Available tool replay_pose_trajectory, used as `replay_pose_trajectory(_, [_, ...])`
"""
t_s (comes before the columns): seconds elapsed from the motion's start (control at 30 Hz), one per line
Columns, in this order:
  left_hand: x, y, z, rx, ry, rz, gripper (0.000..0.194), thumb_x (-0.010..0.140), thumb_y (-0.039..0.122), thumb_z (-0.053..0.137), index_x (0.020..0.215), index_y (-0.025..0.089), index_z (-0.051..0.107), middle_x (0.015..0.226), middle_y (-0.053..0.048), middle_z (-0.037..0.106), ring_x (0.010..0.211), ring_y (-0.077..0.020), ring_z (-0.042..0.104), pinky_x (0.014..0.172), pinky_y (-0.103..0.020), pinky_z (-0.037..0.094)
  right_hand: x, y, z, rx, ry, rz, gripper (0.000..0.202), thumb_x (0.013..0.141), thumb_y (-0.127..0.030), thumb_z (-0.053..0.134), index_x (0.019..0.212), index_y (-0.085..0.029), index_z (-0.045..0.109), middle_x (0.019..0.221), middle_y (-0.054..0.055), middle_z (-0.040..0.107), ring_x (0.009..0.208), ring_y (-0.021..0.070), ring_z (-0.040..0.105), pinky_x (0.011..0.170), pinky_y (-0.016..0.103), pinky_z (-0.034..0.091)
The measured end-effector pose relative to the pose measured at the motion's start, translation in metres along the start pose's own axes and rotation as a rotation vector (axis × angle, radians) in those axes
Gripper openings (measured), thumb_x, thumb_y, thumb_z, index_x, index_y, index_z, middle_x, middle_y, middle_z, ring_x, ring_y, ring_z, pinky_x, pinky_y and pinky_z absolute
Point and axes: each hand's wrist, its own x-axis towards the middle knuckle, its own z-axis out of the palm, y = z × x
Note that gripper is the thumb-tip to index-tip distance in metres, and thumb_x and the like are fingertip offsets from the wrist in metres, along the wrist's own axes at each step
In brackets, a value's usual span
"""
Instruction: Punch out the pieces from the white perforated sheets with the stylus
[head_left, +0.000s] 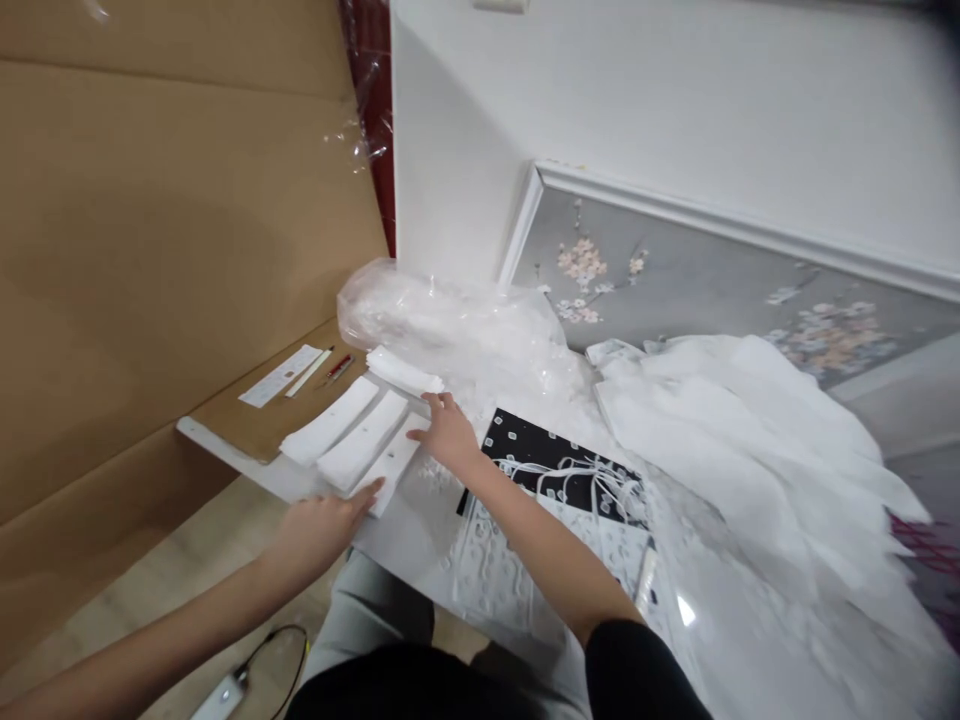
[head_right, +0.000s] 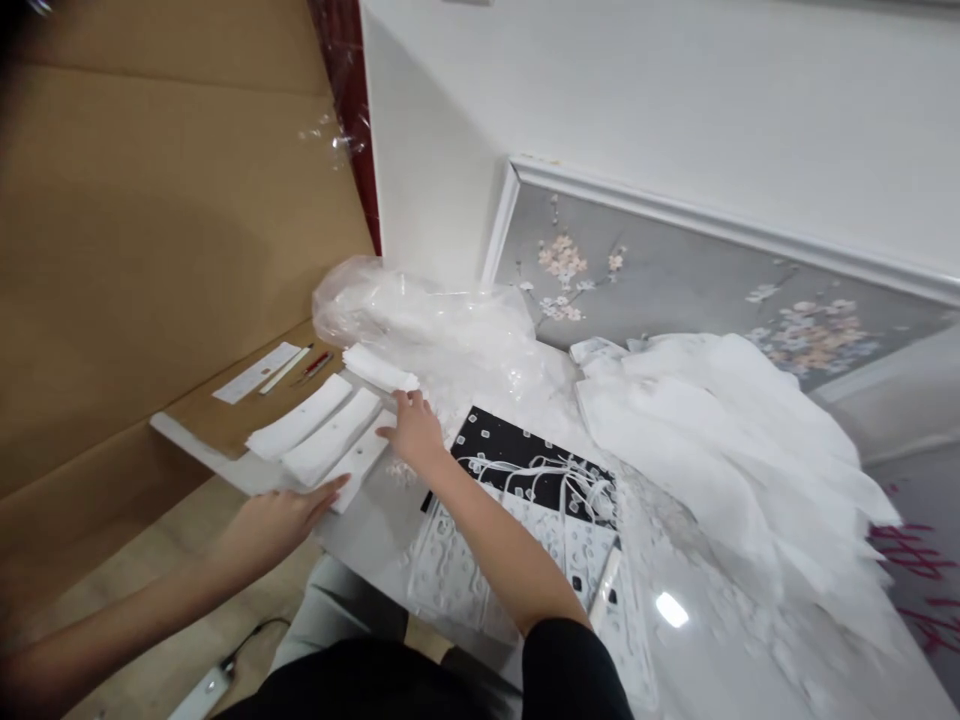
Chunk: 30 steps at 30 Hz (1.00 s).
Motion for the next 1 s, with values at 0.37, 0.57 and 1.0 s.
replay_pose_trajectory(0.37, [0.06, 0.079, 0.01, -0.151, 0.033, 0.399, 0.057, 0.092, 0.057, 0.04, 0.144, 0.033, 0.043, 0.135, -0.008, 0.054, 0.104, -0.0323, 0.063, 0.078, -0.04, 0.05, -0.259, 0.122, -0.128, -0.416, 0.304, 0.782, 0.06, 0.093, -0.047, 0.046, 0.148, -0.031, 0.029, 0.111, 0.011, 0.061, 0.093, 0.0273, 0.063, 0.07, 0.033, 0.044])
replay_pose_trajectory(0.57, [0.113, 0.125, 0.036, -0.331, -0.046, 0.49, 0.063, 0.085, 0.062, 0.048, 0.13, 0.019, 0.053, 0.13, -0.013, 0.052, 0.112, -0.0303, 0.057, 0.089, -0.037, 0.047, -0.293, 0.148, -0.115, -0.213, 0.247, 0.658, 0.05, 0.09, -0.015, 0.037, 0.135, -0.028, 0.053, 0.105, 0.009, 0.062, 0.085, 0.0196, 0.063, 0.077, 0.029, 0.043])
replay_pose_trajectory(1.0, [0.091, 0.144, 0.026, -0.93, -0.218, 0.258, 0.082, 0.069, 0.064, 0.067, 0.137, 0.023, 0.043, 0.103, -0.009, 0.069, 0.076, -0.0254, 0.066, 0.066, -0.037, 0.053, -0.309, 0.19, -0.126, 0.311, 0.632, 0.705, 0.035, 0.071, -0.021, 0.055, 0.106, -0.02, 0.06, 0.097, 0.005, 0.069, 0.09, 0.0219, 0.067, 0.077, 0.033, 0.053])
